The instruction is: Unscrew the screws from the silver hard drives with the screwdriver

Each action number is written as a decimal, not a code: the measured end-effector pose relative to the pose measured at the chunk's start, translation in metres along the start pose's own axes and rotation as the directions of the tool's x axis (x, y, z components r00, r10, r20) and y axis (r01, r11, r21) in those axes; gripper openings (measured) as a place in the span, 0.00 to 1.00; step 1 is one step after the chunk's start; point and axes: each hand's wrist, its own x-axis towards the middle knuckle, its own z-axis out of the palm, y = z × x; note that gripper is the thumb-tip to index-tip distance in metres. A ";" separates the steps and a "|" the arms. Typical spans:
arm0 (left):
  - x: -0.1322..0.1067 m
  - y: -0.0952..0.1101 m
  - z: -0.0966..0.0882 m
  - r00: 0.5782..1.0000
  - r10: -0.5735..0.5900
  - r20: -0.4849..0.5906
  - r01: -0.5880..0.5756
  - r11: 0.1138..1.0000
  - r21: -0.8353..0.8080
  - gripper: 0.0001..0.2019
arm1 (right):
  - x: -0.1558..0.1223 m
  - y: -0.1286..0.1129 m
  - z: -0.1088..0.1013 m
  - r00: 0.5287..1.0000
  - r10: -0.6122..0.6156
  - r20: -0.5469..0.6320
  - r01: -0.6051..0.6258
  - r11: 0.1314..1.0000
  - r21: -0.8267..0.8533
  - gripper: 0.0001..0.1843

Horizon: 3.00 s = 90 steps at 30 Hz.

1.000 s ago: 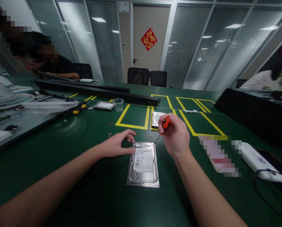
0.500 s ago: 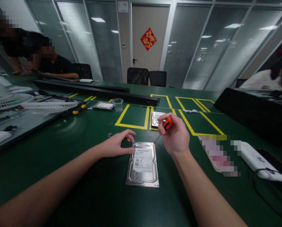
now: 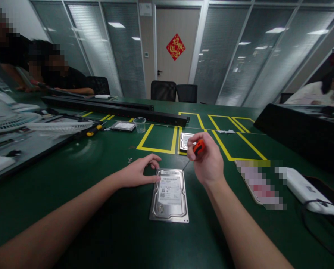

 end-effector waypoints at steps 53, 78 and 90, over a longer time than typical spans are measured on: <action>0.000 0.001 0.000 1.000 -0.006 0.004 0.006 1.000 0.014 0.36 | 0.001 0.001 -0.001 1.000 0.016 -0.008 -0.016 1.000 0.002 0.15; 0.001 -0.001 -0.001 1.000 0.004 0.001 -0.004 1.000 0.014 0.35 | 0.003 0.002 -0.004 0.999 0.013 -0.050 -0.013 1.000 0.011 0.15; 0.000 0.000 -0.001 1.000 -0.004 0.001 0.004 1.000 0.025 0.35 | 0.003 0.001 -0.003 0.999 0.016 -0.029 -0.015 0.999 0.031 0.14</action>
